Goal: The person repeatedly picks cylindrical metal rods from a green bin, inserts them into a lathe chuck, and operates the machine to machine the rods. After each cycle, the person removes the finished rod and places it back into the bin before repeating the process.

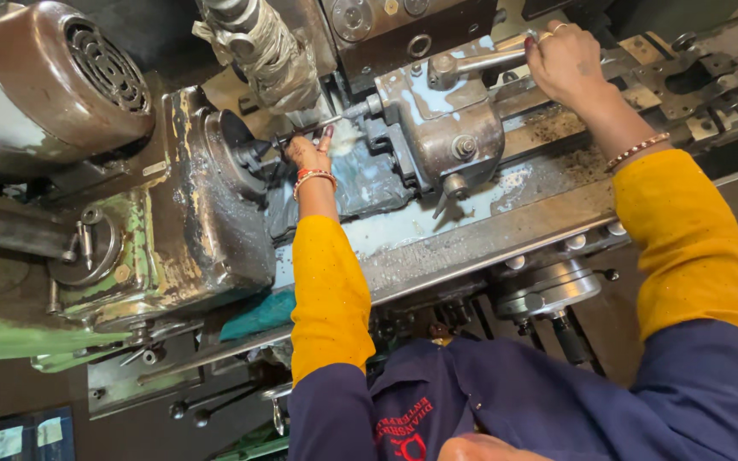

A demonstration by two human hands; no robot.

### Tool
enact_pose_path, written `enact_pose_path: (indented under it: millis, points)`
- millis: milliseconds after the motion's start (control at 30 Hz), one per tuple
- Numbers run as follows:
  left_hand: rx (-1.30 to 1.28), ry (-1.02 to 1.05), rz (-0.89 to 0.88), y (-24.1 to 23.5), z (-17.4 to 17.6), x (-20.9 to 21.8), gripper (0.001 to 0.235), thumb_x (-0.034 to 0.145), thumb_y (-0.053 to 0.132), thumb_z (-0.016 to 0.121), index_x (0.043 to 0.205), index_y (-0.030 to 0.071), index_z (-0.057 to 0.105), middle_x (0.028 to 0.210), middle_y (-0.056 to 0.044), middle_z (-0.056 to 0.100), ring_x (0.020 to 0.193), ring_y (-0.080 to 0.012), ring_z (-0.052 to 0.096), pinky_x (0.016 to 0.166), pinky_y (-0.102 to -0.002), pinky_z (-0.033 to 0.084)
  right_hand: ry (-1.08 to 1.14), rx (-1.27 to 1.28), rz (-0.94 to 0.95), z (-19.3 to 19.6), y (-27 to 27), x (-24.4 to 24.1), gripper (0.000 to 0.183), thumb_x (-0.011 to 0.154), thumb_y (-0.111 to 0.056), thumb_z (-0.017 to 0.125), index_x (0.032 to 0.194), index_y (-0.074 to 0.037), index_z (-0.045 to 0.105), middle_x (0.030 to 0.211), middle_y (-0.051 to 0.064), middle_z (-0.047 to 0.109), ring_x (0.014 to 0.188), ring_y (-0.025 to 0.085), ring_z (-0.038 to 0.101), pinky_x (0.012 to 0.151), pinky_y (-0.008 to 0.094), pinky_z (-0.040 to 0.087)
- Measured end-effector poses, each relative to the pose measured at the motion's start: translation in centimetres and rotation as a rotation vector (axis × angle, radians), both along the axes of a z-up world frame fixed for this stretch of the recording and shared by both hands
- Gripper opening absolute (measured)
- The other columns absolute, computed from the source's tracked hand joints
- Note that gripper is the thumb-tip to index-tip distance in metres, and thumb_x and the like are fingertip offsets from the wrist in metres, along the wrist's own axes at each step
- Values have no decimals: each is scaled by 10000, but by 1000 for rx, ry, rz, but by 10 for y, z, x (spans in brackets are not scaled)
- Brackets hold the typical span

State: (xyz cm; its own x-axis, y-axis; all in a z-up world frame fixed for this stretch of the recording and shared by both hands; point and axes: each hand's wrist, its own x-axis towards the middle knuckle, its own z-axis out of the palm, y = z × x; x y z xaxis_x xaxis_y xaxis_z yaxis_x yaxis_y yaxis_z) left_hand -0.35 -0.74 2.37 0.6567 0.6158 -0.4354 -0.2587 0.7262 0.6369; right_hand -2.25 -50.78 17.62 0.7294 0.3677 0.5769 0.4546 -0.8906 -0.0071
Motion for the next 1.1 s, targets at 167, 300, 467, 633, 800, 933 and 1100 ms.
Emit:
enact_pose_path:
  millis: [167,300,467,633,800,933,1100]
  points:
    - [-150,-48,-78,-3,-17,-14,338,936,174,447,1230,9,469,1150,-177,521,942,-335,571,678,-474,631,-244,59,155,28,15,-45,219,1046,-147,608,1174,-12,724,1207,142,690,1177,327,607,990,470,454]
    - [-317,-190,-134,-13,-13,-31,329,942,253,419,1207,67,476,1114,-139,531,979,-287,555,717,-481,627,-262,308,291,51,29,-90,111,1074,-39,599,1169,-9,646,1161,141,655,1111,327,575,1000,454,462]
    - [19,-35,-95,-80,102,-54,326,946,65,524,1255,118,434,962,-106,583,764,-231,574,587,-359,547,-411,396,723,-39,55,-231,9,902,-94,575,895,-100,572,840,83,630,773,281,593,670,487,437]
    - [495,-571,-482,-134,169,-258,698,992,38,548,1537,192,139,874,-1,564,586,-93,474,494,-261,418,398,25,737,-200,107,-310,211,840,-251,710,1010,-127,697,830,104,704,851,335,693,766,480,548]
    - [1151,-255,-534,-103,164,-418,414,993,116,680,1373,36,537,811,12,570,623,-80,492,523,-240,415,758,-282,77,-267,59,-267,426,868,-389,627,1262,-235,675,960,178,713,843,389,705,752,574,514]
    - [1117,-230,-584,-70,121,-495,431,978,142,693,1370,26,555,928,-13,630,733,-84,547,589,-243,469,645,-126,15,-280,52,-253,428,810,-403,638,1137,-137,707,869,178,740,791,392,710,723,560,534]
    - [750,-214,-583,-47,61,-539,403,1026,238,686,1333,40,514,1047,-10,594,860,-93,571,740,-260,523,619,-158,-40,-287,74,-252,334,904,-401,615,934,-96,747,851,171,735,815,391,705,773,536,533]
